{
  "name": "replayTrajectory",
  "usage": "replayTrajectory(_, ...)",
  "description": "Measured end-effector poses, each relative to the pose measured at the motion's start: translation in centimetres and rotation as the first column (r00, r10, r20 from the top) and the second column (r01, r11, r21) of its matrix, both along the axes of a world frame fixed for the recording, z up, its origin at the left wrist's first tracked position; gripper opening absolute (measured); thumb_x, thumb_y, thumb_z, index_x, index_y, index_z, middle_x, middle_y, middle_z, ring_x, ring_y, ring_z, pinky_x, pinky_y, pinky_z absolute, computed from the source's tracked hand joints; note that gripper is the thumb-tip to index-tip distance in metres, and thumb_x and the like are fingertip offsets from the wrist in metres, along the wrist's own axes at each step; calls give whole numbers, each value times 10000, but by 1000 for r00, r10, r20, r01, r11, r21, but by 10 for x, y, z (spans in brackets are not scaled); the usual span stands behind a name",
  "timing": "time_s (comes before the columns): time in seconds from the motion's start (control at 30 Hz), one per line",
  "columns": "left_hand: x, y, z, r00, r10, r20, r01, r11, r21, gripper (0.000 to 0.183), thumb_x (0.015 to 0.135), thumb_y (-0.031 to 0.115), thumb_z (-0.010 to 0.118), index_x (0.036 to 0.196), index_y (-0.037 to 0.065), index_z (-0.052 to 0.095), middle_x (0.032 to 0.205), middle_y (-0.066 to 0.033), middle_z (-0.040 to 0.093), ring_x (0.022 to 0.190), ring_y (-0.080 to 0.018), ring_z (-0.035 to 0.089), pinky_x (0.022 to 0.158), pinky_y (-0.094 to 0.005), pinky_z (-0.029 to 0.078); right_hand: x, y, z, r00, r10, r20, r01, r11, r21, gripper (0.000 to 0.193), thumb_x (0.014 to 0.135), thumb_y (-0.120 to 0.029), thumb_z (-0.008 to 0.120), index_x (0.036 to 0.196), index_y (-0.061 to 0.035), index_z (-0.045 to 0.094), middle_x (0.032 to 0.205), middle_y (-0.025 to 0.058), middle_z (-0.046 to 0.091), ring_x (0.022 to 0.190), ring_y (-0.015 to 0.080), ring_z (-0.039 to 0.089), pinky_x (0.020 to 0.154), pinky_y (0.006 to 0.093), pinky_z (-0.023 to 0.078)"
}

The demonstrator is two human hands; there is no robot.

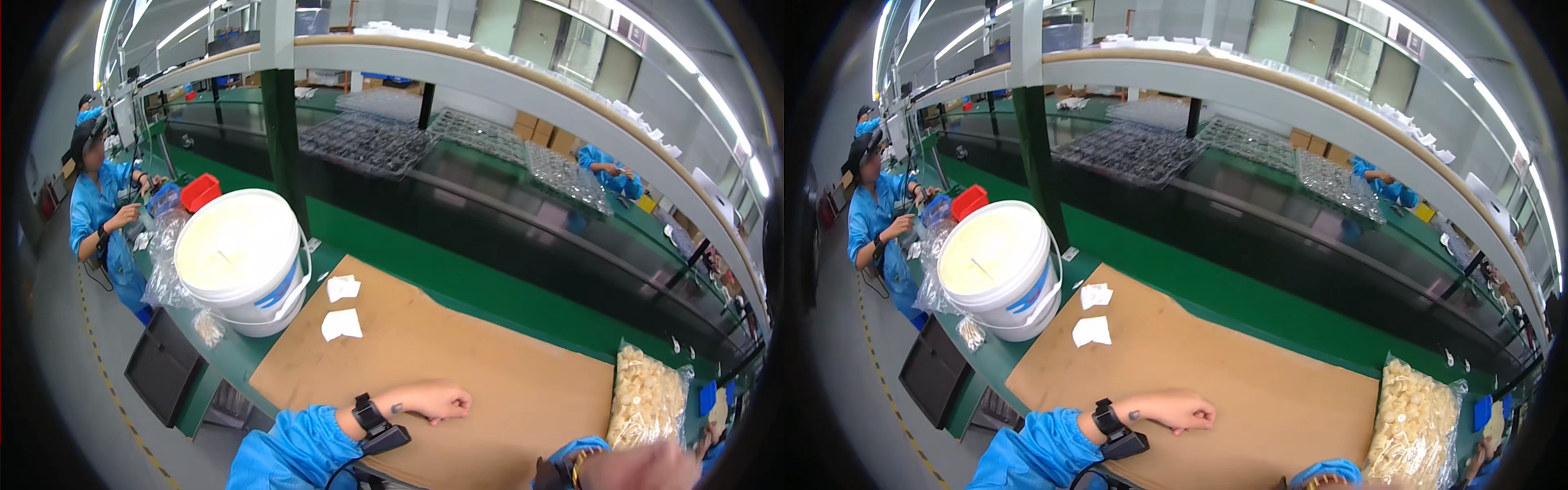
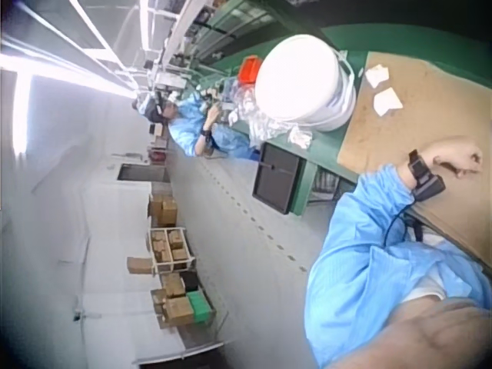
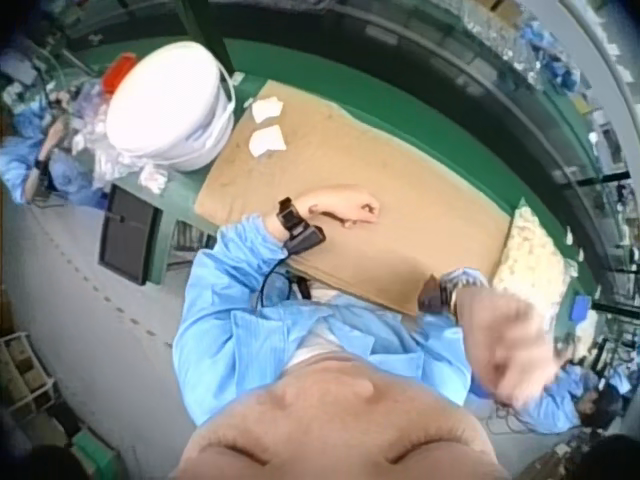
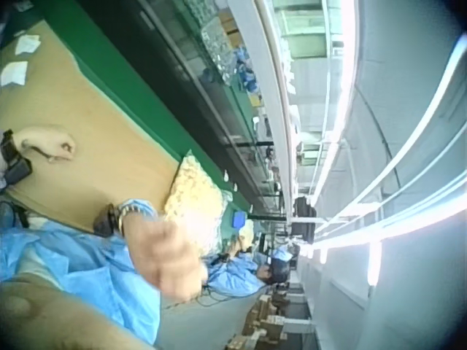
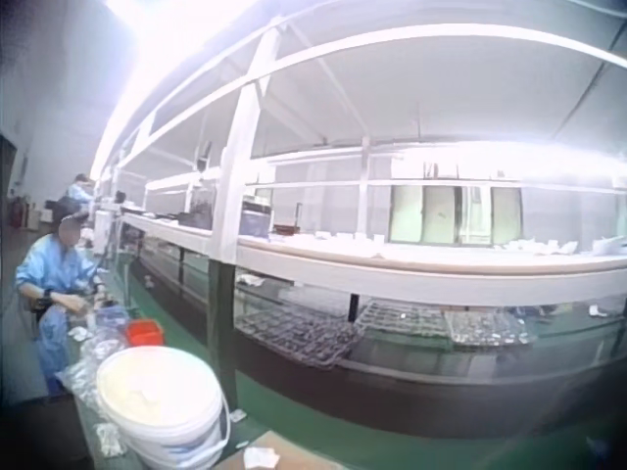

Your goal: The worker is applying a lubricant or adhesive to the internal gears and mechanical parts of a plastic motor housing using a small applicator stick.

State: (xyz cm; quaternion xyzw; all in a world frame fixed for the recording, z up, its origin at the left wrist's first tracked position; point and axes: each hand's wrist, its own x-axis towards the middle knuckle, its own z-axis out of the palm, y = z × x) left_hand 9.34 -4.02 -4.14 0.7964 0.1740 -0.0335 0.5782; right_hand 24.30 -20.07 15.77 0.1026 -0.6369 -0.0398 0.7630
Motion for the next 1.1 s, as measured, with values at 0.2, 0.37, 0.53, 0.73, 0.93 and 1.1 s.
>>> replayTrajectory(0.2, -17, -5, 0, 995, 95, -23, -94, 994, 49, 183, 918, 215, 519, 874, 55, 596, 582, -39, 569, 442, -128, 559, 478, -277, 446, -72, 189, -82, 512, 187, 839, 664, 533, -524, 147, 883, -119, 562, 946, -24, 655, 914, 137, 638, 837, 318, 603, 739, 374, 486)
replayTrajectory(0.37, -5, -5, -9, 998, 35, 46, -40, 993, 115, 189, 877, 206, 521, 864, 43, 616, 671, -99, 631, 512, -211, 605, 531, -353, 474, -111, 273, -163, 203, 460, 865, 708, 541, -454, 281, 916, -243, 516, 1042, -23, 639, 1016, 158, 609, 955, 335, 577, 859, 401, 458)
replayTrajectory(0.53, 4, -10, -41, 998, 48, 29, -53, 974, 222, 176, 851, 165, 528, 924, 35, 623, 886, -176, 659, 854, -341, 621, 731, -411, 488, -173, 326, -193, 82, 381, 921, 722, 615, -319, 362, 908, -286, 535, 1134, -9, 592, 1138, 178, 543, 1085, 338, 504, 943, 400, 407)
replayTrajectory(0.73, 1, -18, -58, 859, 239, 453, -377, 894, 243, 234, 838, 182, 538, 1019, 67, 634, 997, -179, 647, 901, -373, 613, 752, -427, 492, -213, 352, -202, 295, 277, 914, 701, 587, -404, 286, 892, -213, 543, 1073, -3, 616, 1159, 164, 526, 1058, 333, 515, 921, 388, 422)
replayTrajectory(0.93, -5, -9, -25, 988, 85, 129, -124, 932, 342, 170, 834, 178, 531, 906, 62, 632, 872, -188, 640, 817, -373, 612, 682, -449, 494, -178, 338, -183, 351, 221, 910, 702, 581, -412, 160, 830, -121, 556, 837, 9, 649, 842, 171, 633, 825, 335, 601, 750, 406, 487)
replayTrajectory(1.1, -12, -10, -18, 978, 124, 170, -177, 921, 346, 149, 823, 177, 535, 820, 60, 628, 743, -168, 628, 696, -365, 606, 602, -453, 485, -151, 299, -168, 361, 525, 770, 692, 403, -599, 168, 775, -121, 663, 895, -13, 617, 860, 150, 619, 811, 310, 602, 731, 382, 489)
